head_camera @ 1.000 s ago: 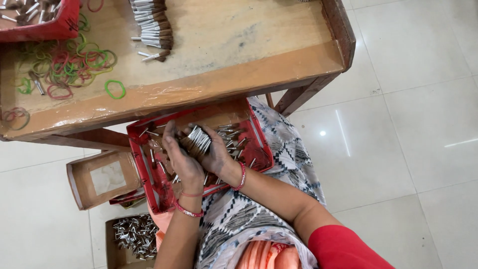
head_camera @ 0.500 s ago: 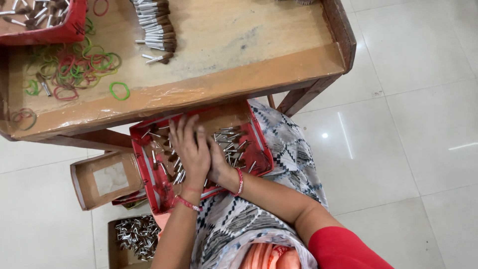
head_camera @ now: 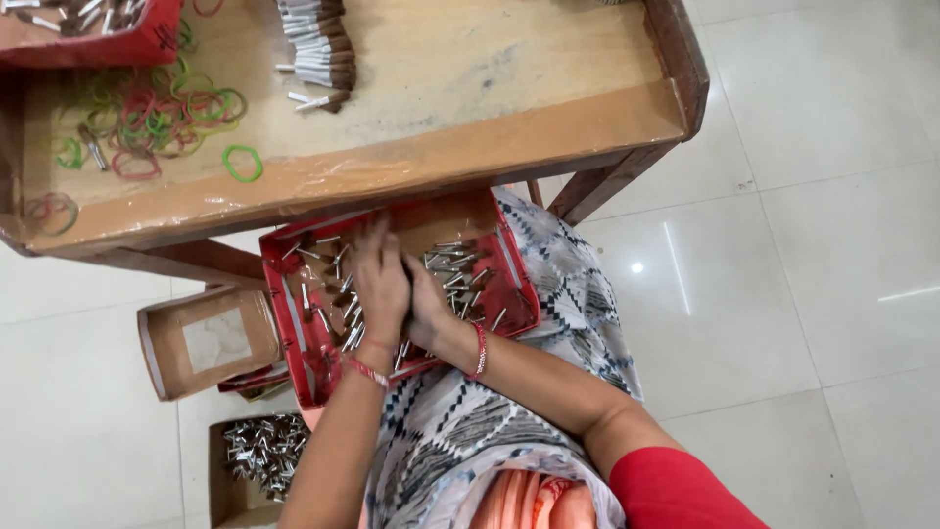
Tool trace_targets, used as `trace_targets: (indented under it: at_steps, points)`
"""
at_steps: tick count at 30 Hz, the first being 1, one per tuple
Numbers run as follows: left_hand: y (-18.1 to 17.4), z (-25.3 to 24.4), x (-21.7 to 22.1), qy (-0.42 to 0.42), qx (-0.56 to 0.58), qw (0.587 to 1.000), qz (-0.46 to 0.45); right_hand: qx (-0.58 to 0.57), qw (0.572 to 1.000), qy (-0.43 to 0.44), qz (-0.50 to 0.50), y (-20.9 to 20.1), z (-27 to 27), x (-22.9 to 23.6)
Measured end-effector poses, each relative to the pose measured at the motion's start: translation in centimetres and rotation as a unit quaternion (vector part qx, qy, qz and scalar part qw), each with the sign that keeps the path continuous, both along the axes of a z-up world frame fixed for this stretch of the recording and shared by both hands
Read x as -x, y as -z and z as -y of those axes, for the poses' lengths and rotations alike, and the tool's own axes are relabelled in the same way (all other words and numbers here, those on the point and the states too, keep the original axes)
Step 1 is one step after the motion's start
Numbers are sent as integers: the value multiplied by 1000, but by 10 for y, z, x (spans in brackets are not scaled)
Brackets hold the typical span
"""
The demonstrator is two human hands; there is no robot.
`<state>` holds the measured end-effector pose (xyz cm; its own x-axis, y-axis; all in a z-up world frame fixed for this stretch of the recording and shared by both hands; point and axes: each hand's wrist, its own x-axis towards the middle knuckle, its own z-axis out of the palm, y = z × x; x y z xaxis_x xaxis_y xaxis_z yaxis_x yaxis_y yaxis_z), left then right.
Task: Sorting small metal pins and grouping them into organized batches within a red container.
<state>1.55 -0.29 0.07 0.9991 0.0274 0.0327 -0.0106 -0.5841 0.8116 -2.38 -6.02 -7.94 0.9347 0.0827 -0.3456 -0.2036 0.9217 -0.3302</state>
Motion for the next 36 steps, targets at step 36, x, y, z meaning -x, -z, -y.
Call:
trace_targets:
  at_steps: [36]
  points:
    - [-3,43,34,89,26,991,98,10,979,-1,205,26,57,-10]
